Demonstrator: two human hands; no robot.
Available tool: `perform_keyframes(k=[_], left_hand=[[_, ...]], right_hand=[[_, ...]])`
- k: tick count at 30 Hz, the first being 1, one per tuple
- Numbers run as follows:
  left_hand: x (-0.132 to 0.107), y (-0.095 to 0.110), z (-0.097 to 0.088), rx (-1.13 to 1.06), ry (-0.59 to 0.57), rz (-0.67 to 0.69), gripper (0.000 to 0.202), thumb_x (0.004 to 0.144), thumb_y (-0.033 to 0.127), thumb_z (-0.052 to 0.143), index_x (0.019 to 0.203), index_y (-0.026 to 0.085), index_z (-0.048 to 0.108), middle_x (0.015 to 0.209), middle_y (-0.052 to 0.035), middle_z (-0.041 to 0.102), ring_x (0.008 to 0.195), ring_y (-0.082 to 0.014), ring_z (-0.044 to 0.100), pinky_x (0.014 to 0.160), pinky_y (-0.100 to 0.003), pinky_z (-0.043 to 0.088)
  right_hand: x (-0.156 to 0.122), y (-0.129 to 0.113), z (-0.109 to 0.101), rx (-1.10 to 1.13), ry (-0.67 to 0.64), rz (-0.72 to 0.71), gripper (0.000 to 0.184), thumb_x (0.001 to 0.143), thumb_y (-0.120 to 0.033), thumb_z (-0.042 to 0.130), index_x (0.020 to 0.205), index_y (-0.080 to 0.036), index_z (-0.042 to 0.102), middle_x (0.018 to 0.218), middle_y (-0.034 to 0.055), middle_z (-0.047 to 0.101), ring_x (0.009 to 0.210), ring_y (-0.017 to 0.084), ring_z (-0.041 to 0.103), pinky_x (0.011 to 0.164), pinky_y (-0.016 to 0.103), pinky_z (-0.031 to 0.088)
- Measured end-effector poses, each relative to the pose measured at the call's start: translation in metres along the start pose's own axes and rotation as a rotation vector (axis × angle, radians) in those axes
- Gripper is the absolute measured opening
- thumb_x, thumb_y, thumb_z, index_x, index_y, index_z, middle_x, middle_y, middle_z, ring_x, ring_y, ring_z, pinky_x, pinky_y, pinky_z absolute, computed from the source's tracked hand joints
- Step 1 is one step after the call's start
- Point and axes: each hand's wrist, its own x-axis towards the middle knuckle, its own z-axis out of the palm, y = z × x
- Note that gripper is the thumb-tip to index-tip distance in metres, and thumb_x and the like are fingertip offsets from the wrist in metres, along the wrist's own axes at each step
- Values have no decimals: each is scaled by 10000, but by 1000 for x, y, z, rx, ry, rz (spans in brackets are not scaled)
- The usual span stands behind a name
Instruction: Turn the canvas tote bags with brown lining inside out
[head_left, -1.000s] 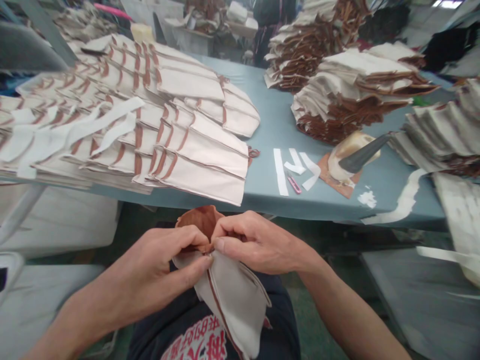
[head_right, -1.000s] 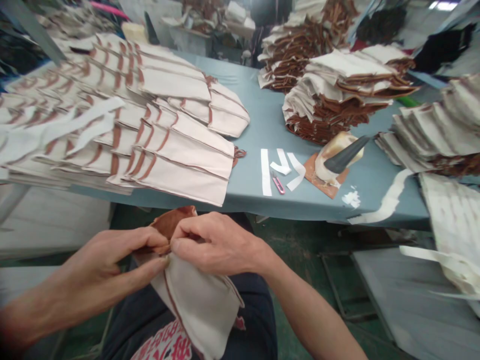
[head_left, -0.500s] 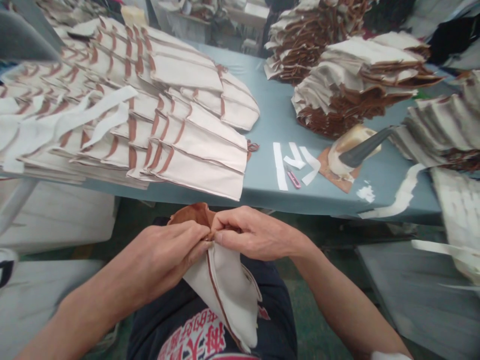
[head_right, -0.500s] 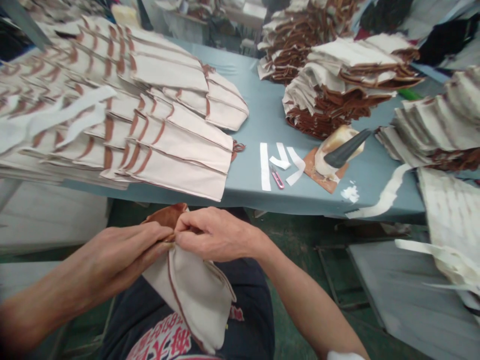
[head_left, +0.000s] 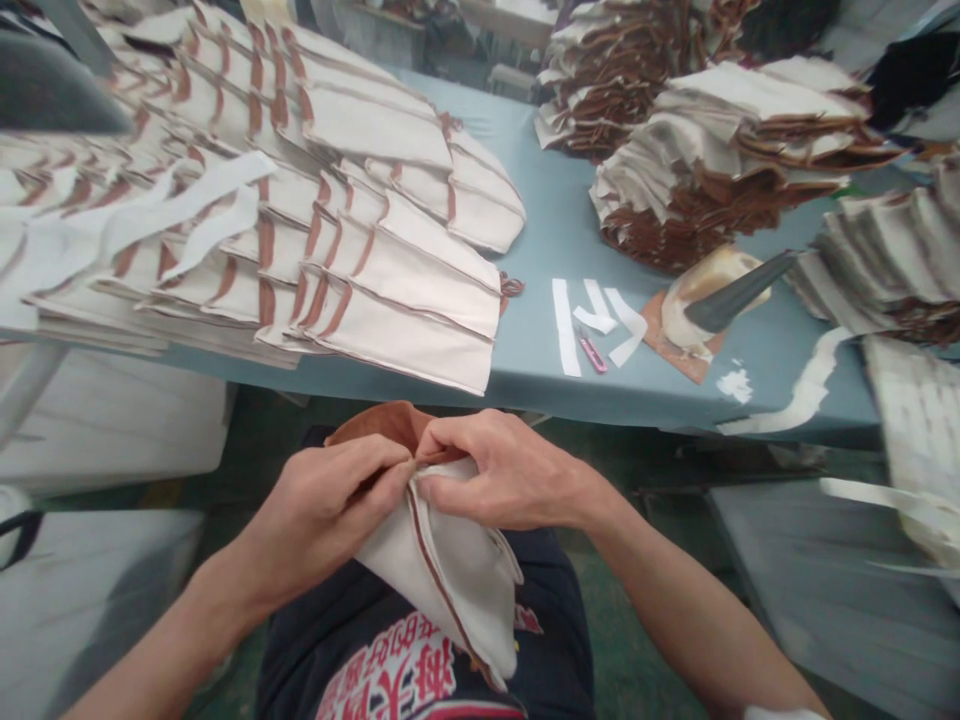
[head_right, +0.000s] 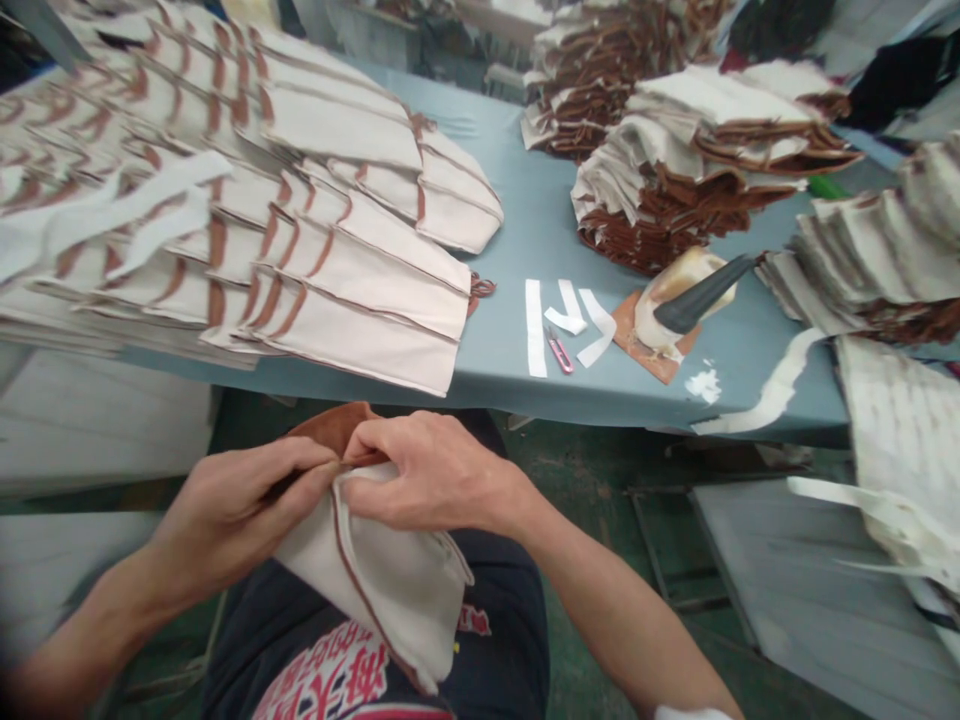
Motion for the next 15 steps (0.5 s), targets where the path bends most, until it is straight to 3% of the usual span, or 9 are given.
perform_keyframes(k=[3,6,10,15], left_hand=[[0,3,1,-230,-26,-183,347,1082,282,572,763,207,684,675,46,679,571,-107,611,539,-190,426],[-2,1,1,-345,-72,-272,395,1080,361,578,733,203,679,647,40,639,544,-114,562,489,-190,391],[-2,0,-1,-365,-66,-265,434,1103,396,544,748,203,703,648,33,628,545,-125,553,500,-208,403],[3,6,-8,-349,-68,-223,461,1116,338,466,807,202,780,681,8,712,574,-145,628,518,-227,436]], right_hand=[[-2,5,5,44,21,-37,120,888,-175,744,839,-200,637,776,-65,612,725,119,506,744,271,362],[-4,13,7,160,-5,-92,110,908,-225,737,877,-206,632,804,-62,628,719,115,508,720,256,381],[-5,19,9,263,15,-152,77,933,-239,701,923,-210,630,831,-53,646,718,116,506,702,246,406],[-5,19,14,227,110,-241,47,939,-197,653,900,-205,628,802,-57,624,694,108,501,714,248,412]])
